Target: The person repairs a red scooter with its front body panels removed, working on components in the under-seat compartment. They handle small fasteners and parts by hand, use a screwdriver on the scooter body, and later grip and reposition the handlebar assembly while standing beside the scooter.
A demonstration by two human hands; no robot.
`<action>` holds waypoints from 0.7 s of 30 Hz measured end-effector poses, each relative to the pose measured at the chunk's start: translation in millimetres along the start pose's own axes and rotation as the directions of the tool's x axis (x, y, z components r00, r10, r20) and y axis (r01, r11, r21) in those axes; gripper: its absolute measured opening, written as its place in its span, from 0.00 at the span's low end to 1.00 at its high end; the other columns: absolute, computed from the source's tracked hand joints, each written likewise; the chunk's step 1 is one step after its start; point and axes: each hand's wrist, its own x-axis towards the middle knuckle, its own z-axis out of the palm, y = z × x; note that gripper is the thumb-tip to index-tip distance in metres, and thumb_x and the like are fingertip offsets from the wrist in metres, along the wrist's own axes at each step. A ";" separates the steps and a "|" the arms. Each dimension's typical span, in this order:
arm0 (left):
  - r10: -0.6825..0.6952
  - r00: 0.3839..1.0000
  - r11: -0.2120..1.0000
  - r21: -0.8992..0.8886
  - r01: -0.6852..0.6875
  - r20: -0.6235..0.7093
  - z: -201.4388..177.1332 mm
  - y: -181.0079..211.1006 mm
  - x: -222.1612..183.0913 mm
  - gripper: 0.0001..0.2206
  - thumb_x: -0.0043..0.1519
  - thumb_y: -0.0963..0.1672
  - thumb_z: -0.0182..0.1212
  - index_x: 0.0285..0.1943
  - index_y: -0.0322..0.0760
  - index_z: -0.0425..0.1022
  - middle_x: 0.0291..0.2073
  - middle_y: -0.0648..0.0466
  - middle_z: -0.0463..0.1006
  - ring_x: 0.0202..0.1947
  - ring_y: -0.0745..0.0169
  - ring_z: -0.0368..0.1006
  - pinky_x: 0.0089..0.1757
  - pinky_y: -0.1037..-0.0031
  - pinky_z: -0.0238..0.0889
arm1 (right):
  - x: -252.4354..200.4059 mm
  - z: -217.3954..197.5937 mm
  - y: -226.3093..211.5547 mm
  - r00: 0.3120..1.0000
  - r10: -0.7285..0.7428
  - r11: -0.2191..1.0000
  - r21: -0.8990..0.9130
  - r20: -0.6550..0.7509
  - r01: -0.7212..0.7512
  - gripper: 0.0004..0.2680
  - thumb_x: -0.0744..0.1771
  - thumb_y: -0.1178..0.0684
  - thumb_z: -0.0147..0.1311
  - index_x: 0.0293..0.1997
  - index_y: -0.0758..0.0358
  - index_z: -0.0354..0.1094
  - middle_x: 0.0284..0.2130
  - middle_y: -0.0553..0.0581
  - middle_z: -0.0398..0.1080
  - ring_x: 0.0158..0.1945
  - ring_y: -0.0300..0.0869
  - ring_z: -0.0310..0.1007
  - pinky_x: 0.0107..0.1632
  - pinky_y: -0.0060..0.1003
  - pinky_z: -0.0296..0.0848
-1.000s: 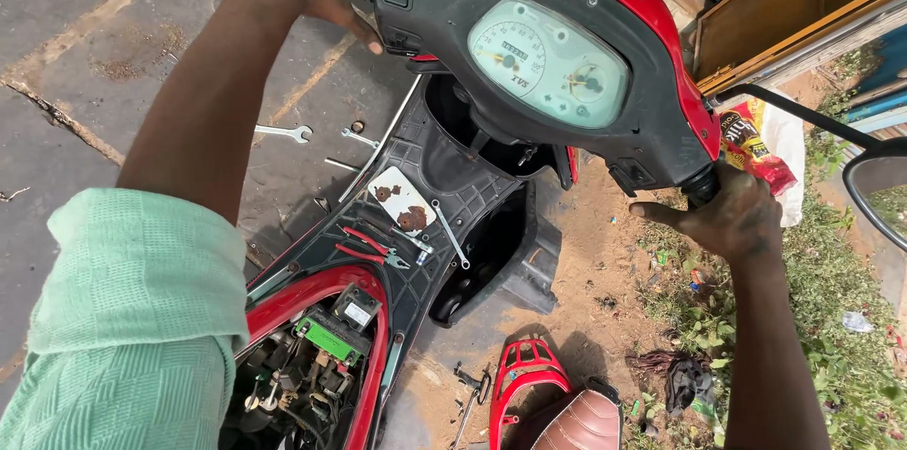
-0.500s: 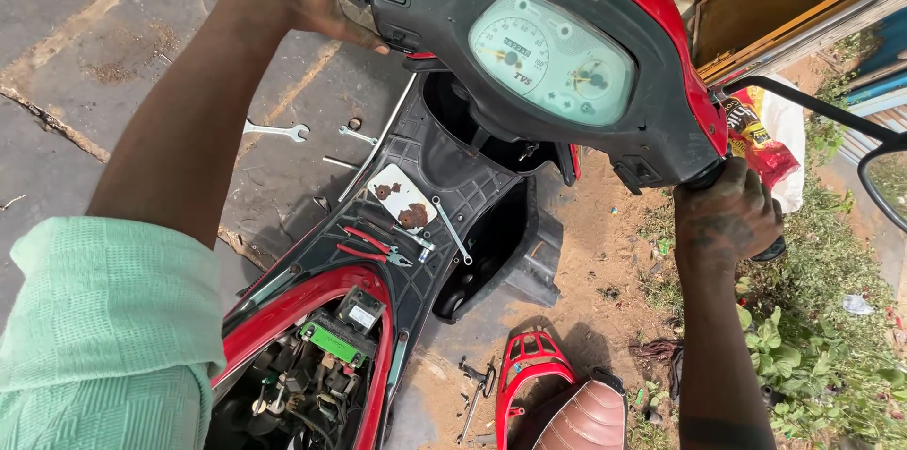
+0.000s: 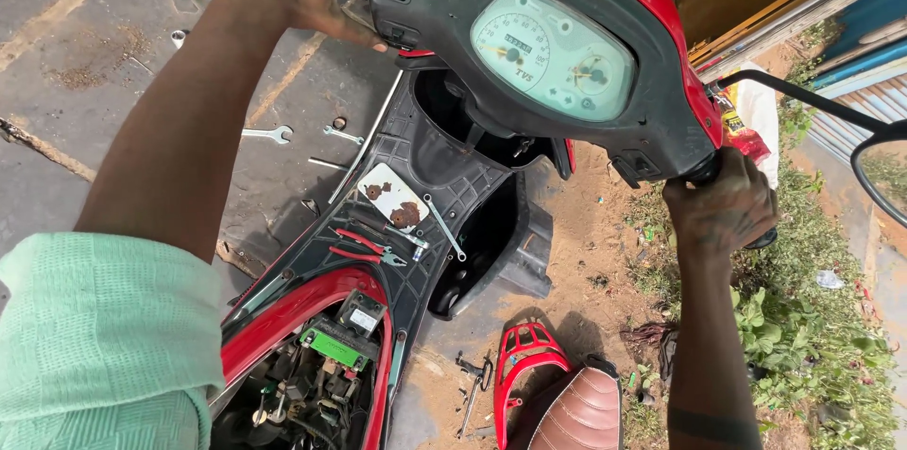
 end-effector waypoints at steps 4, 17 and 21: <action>0.156 0.965 0.988 0.010 -0.157 -0.209 0.6 -8.1 1.1 0.53 0.27 0.71 0.73 0.59 0.43 0.79 0.47 0.47 0.82 0.53 0.45 0.76 0.51 0.50 0.67 | -62.3 38.6 -49.6 0.671 -0.224 0.887 0.138 -0.707 0.441 0.10 0.64 0.54 0.63 0.46 0.60 0.67 0.43 0.60 0.68 0.49 0.49 0.64 0.54 0.47 0.60; 0.109 0.994 0.987 0.124 -0.107 -0.007 -16.2 -1.6 15.3 0.48 0.23 0.67 0.79 0.52 0.45 0.82 0.44 0.50 0.83 0.51 0.50 0.74 0.50 0.56 0.64 | -19.4 -72.8 -55.0 0.896 -0.115 0.957 0.193 -0.428 0.215 0.30 0.52 0.38 0.76 0.48 0.71 0.69 0.37 0.69 0.71 0.40 0.62 0.74 0.47 0.57 0.72; 0.042 0.998 0.997 0.069 -0.039 -0.042 27.0 -20.2 53.5 0.33 0.38 0.60 0.78 0.47 0.42 0.83 0.37 0.49 0.84 0.35 0.49 0.80 0.33 0.61 0.70 | 29.7 -64.2 -26.9 0.945 -0.179 0.972 0.195 0.274 0.128 0.37 0.45 0.28 0.76 0.51 0.62 0.73 0.38 0.64 0.78 0.42 0.58 0.79 0.49 0.54 0.75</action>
